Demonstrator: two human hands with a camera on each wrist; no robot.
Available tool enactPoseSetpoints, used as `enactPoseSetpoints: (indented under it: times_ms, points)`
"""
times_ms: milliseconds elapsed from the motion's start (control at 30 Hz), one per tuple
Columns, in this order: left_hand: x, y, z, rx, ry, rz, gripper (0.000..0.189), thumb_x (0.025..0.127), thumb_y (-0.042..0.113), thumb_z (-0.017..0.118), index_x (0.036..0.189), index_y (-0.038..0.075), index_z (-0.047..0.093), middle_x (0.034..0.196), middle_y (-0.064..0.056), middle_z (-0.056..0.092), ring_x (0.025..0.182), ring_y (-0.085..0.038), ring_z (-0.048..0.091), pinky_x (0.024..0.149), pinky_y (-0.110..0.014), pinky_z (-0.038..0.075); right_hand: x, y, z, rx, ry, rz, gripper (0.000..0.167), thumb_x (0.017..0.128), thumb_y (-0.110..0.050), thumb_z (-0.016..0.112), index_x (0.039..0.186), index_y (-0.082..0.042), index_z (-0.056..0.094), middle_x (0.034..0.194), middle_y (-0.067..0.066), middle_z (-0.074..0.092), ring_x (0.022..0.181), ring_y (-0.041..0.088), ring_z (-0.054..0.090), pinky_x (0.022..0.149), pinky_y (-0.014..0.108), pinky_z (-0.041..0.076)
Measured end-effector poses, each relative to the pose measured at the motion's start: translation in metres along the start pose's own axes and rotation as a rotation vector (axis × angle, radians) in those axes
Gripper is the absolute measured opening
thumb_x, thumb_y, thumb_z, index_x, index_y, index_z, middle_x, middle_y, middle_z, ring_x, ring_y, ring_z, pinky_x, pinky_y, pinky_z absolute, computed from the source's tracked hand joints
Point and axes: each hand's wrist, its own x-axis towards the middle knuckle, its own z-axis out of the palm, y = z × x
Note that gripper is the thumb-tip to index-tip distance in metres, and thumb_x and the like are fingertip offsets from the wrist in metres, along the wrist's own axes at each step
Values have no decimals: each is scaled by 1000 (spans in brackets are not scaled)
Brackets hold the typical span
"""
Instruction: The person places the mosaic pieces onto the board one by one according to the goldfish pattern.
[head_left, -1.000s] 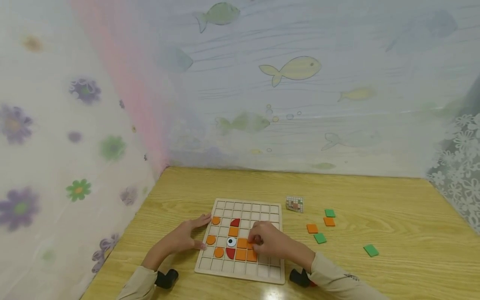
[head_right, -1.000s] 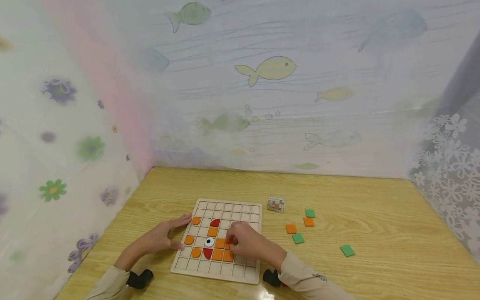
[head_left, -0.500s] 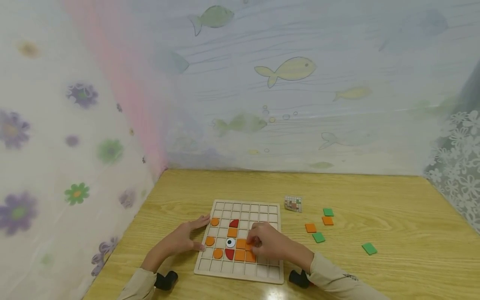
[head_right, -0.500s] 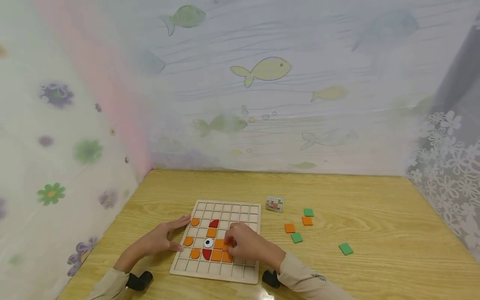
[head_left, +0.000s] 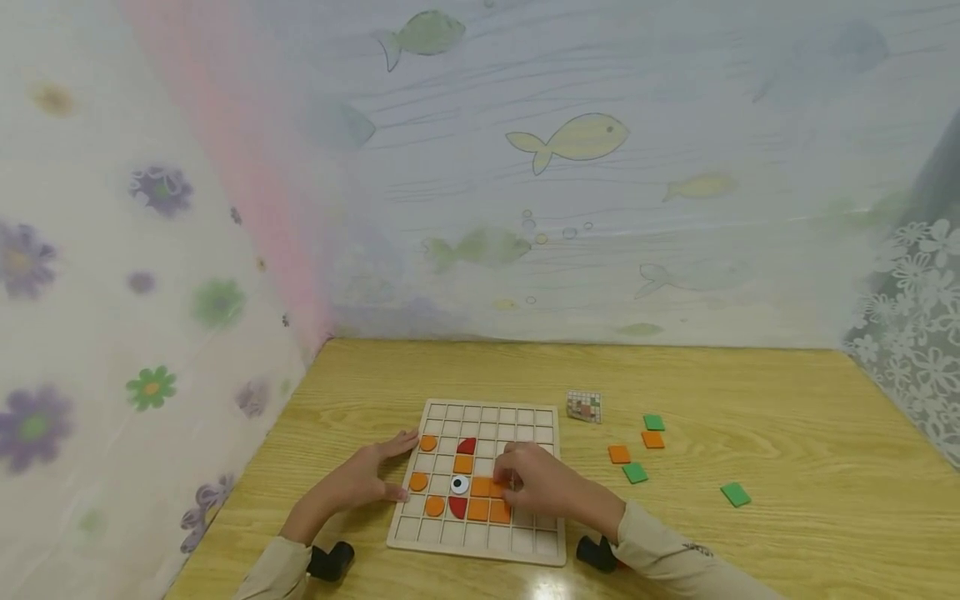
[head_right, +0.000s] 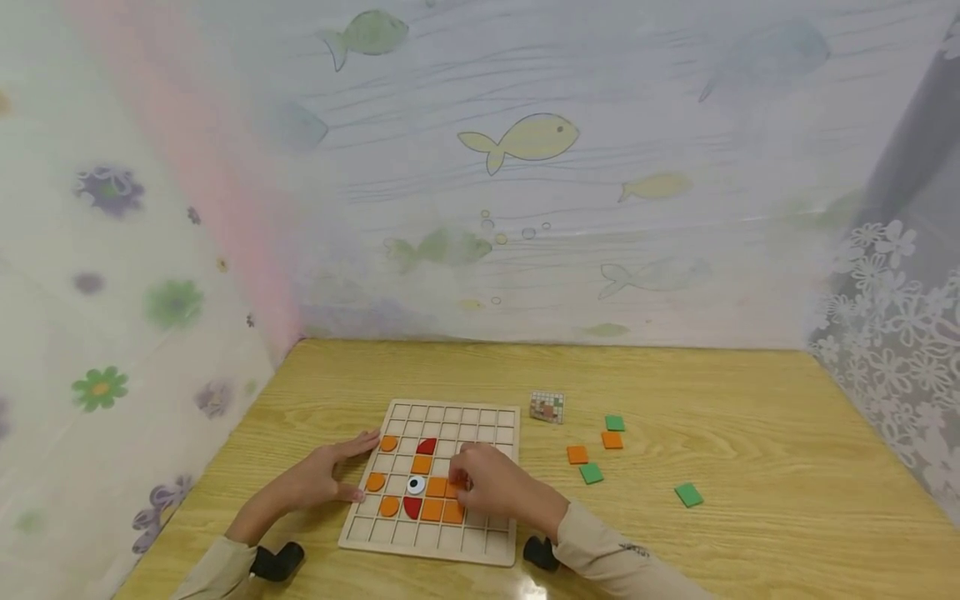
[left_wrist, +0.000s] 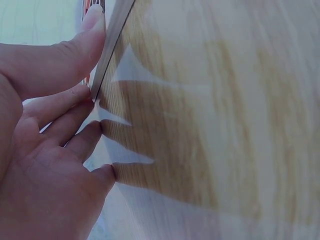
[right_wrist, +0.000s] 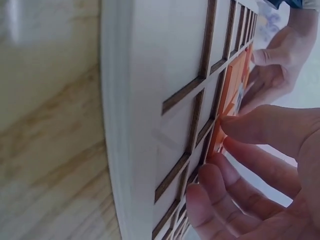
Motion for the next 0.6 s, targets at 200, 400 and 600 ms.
enactPoseSetpoints:
  times_ms: [200, 400, 600]
  points:
    - [0, 0, 0, 15, 9, 3, 82, 76, 19, 79, 145, 3, 37, 150, -17, 29, 138, -37, 24, 107, -56, 22, 1, -2, -1, -103, -29, -8, 22, 75, -1, 64, 93, -11, 72, 76, -5, 53, 64, 4, 40, 57, 17, 36]
    - [1, -2, 0, 4, 3, -5, 83, 76, 20, 79, 145, 4, 37, 151, -16, 28, 138, -35, 24, 107, -55, 24, 0, -4, -3, -141, -47, -12, 16, 75, -3, 66, 87, -12, 70, 76, -5, 51, 65, 5, 40, 57, 18, 37]
    - [1, -1, 0, -8, -5, -15, 84, 75, 20, 79, 145, 4, 36, 151, -16, 26, 139, -36, 22, 108, -55, 23, -3, -2, -4, -122, -50, -17, 17, 77, 0, 64, 89, -11, 71, 79, -3, 54, 66, 6, 41, 59, 18, 39]
